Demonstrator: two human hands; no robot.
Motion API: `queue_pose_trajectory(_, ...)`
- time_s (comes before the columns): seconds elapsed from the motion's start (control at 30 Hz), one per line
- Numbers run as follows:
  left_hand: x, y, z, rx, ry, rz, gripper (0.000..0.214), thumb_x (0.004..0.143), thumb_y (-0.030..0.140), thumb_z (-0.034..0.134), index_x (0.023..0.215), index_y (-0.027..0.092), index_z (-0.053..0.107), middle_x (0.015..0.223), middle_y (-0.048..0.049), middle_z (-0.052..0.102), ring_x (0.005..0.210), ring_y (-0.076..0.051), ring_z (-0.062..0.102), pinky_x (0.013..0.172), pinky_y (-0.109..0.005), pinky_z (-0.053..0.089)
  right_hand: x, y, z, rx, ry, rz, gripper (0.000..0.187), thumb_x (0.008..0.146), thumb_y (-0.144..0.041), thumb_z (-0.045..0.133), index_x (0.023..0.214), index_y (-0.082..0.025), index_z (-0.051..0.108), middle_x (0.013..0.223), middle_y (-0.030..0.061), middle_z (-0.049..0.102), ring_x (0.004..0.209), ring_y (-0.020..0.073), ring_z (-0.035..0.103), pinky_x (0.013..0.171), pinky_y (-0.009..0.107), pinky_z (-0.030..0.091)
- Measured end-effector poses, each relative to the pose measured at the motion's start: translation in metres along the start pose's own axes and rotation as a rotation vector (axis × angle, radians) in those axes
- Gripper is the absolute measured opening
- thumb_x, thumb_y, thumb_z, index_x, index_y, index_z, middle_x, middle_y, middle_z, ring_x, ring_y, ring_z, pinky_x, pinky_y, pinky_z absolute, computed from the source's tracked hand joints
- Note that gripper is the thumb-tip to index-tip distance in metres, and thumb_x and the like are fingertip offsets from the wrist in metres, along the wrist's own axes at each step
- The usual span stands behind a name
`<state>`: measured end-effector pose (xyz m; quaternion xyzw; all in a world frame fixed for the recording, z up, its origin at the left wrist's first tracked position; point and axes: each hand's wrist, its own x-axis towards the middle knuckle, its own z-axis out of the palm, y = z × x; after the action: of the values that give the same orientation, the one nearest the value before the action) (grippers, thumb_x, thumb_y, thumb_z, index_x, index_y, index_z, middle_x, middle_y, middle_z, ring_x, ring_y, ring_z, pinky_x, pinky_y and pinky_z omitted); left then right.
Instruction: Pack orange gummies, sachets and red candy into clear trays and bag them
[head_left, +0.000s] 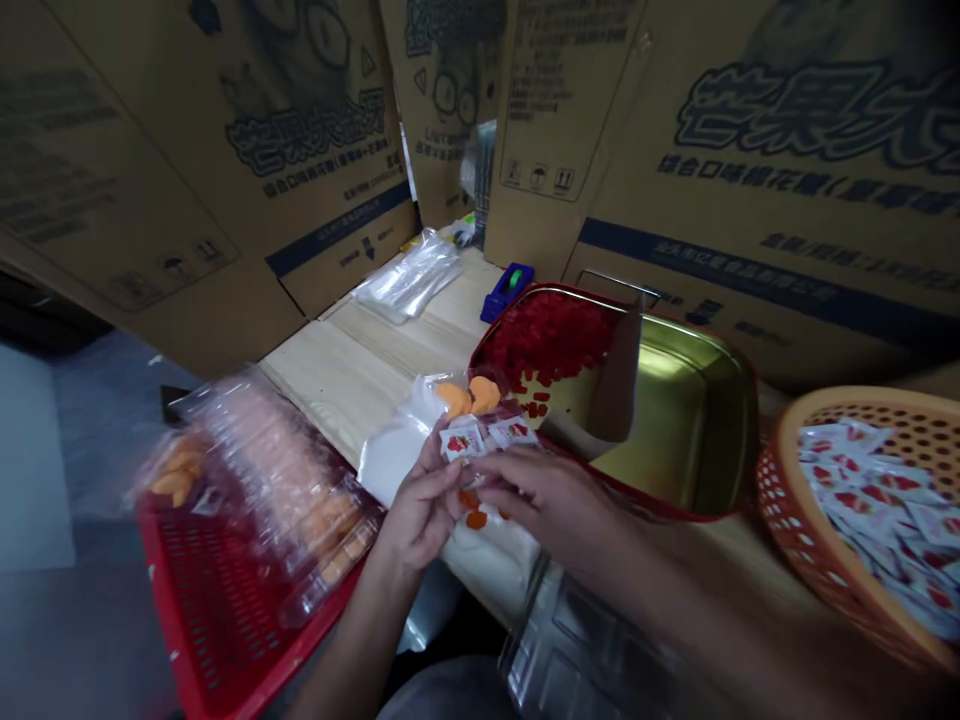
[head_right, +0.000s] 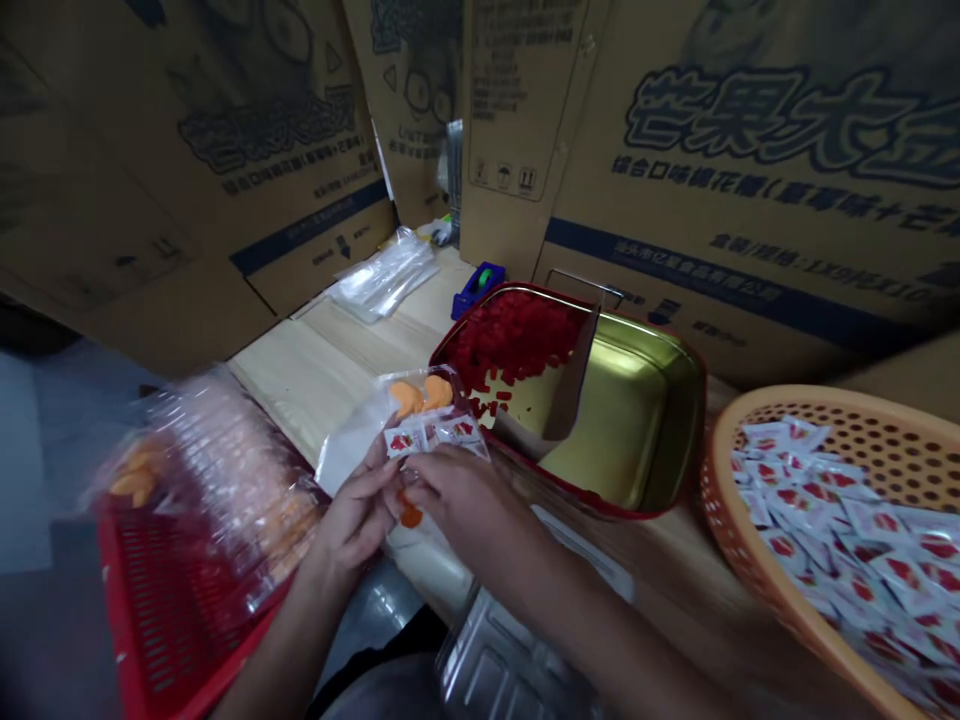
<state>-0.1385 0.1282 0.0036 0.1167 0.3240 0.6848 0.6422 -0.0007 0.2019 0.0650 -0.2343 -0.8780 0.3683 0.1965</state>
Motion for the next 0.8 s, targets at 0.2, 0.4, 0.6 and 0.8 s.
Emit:
queue_pose_trajectory(0.2, -0.011, 0.012, -0.009, -0.034, 0.013, 0.003, 0.063, 0.082, 0.013, 0.053, 0.134, 0.039, 0.031, 0.121, -0.0025, 0.058, 0.116, -0.027, 0.051, 0.097, -0.05, 0.039, 0.018, 0.047, -0.054, -0.314, 0.242, 0.196, 0.016, 0.081, -0.018, 0.047, 0.081, -0.02, 0.063, 0.081, 0.0045, 0.064, 0.074, 0.0166, 0.058, 0.066, 0.028, 0.044)
queue_pose_trajectory(0.4, -0.017, 0.021, -0.017, -0.019, 0.061, 0.02, 0.066, 0.081, 0.013, 0.054, 0.135, 0.042, 0.03, 0.127, -0.003, 0.056, 0.117, -0.026, 0.05, 0.1, -0.049, 0.036, 0.075, 0.102, -0.067, -0.623, -0.209, 0.418, 0.02, 0.071, -0.008, 0.053, 0.081, -0.018, 0.068, 0.086, 0.0066, 0.069, 0.079, 0.0171, 0.062, 0.065, 0.023, 0.042)
queue_pose_trajectory(0.6, -0.021, 0.021, -0.022, -0.058, 0.069, 0.019, 0.073, 0.081, 0.011, 0.053, 0.138, 0.044, 0.02, 0.127, -0.0029, 0.055, 0.118, -0.028, 0.049, 0.1, -0.052, 0.036, 0.098, 0.125, -0.038, -0.664, -0.329, 0.428, 0.015, 0.064, -0.004, 0.056, 0.058, -0.016, 0.064, 0.067, 0.0077, 0.067, 0.061, 0.0186, 0.062, 0.05, 0.023, 0.04)
queue_pose_trajectory(0.8, -0.021, 0.02, -0.024, -0.044, 0.027, 0.005, 0.073, 0.08, 0.011, 0.054, 0.137, 0.041, 0.021, 0.124, -0.0037, 0.056, 0.115, -0.027, 0.052, 0.097, -0.052, 0.038, 0.09, 0.106, -0.052, -0.674, -0.215, 0.348, 0.017, 0.071, -0.005, 0.051, 0.075, -0.014, 0.065, 0.078, 0.0103, 0.066, 0.073, 0.0215, 0.062, 0.059, 0.027, 0.041)
